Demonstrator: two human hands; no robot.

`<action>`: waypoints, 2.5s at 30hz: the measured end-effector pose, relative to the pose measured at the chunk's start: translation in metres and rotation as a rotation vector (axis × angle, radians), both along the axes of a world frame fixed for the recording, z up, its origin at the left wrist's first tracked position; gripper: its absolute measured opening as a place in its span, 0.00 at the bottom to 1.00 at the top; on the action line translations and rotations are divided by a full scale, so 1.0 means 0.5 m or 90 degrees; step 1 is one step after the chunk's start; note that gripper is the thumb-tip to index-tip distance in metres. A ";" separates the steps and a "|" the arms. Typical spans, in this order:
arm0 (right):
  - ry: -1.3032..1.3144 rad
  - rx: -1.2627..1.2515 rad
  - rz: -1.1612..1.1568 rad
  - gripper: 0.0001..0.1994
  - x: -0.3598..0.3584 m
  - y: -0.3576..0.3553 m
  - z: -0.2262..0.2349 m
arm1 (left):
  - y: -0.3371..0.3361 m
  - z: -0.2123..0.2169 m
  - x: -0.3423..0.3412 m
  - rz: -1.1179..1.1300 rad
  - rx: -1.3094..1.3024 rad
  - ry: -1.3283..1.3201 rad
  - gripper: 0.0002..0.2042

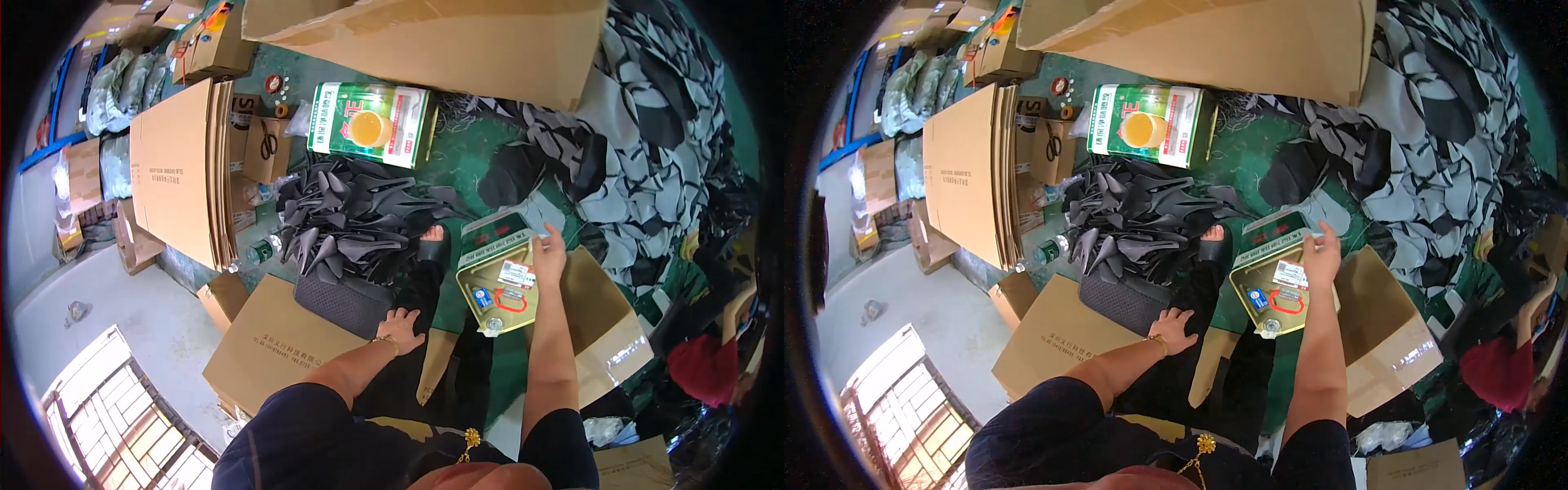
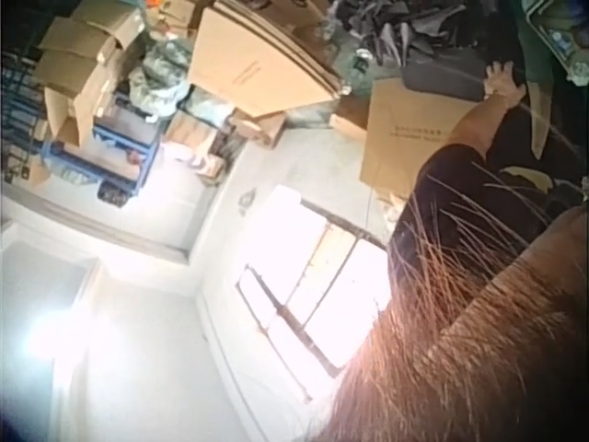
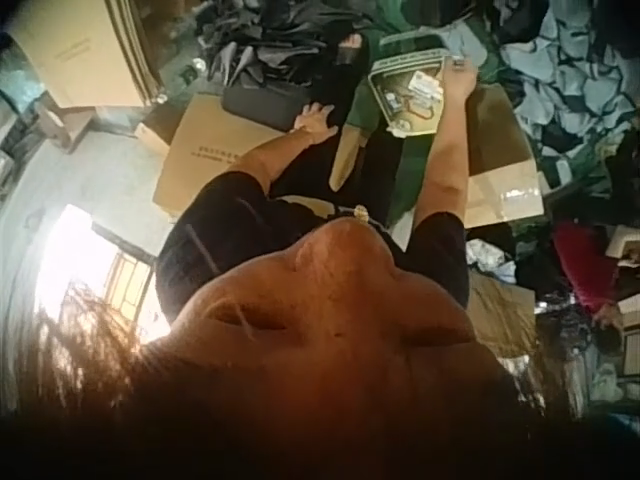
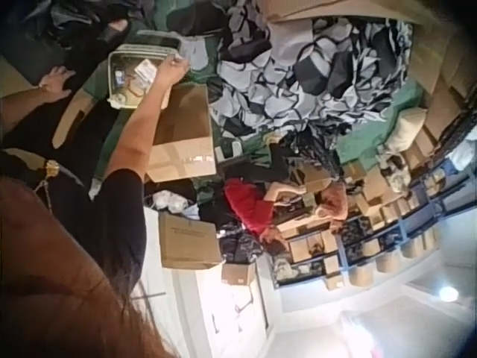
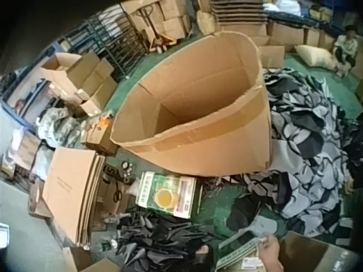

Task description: Sorting and organizing shoe manufacturing materials, including uppers, small components, and adhesive containers on a factory floor.

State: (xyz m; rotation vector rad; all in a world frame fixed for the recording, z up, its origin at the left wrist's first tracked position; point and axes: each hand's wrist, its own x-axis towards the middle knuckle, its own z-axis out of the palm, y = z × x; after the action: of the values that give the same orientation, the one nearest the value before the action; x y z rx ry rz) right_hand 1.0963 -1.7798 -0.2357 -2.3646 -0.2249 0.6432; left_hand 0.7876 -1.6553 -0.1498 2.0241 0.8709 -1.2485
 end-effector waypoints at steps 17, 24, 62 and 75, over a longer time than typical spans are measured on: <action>-0.238 -0.301 0.705 0.31 0.020 0.787 -0.147 | 0.136 -0.025 -0.045 0.183 -0.082 -0.068 0.31; -0.264 -0.315 0.788 0.30 0.010 0.856 -0.196 | 0.160 -0.036 -0.056 0.240 -0.077 -0.092 0.30; 0.631 1.204 -0.488 0.24 0.134 -0.002 0.137 | 0.014 -0.019 0.005 -0.024 -0.025 -0.002 0.30; 0.324 0.917 -0.975 0.09 0.113 -0.545 0.147 | -0.140 -0.028 0.021 -0.176 0.081 0.055 0.30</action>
State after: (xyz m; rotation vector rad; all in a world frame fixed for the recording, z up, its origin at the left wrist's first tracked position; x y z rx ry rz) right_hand 1.1526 -2.0524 -0.1624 -0.4872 0.9438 0.0932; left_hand 0.7980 -1.7254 -0.1637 2.2653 0.7442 -1.4707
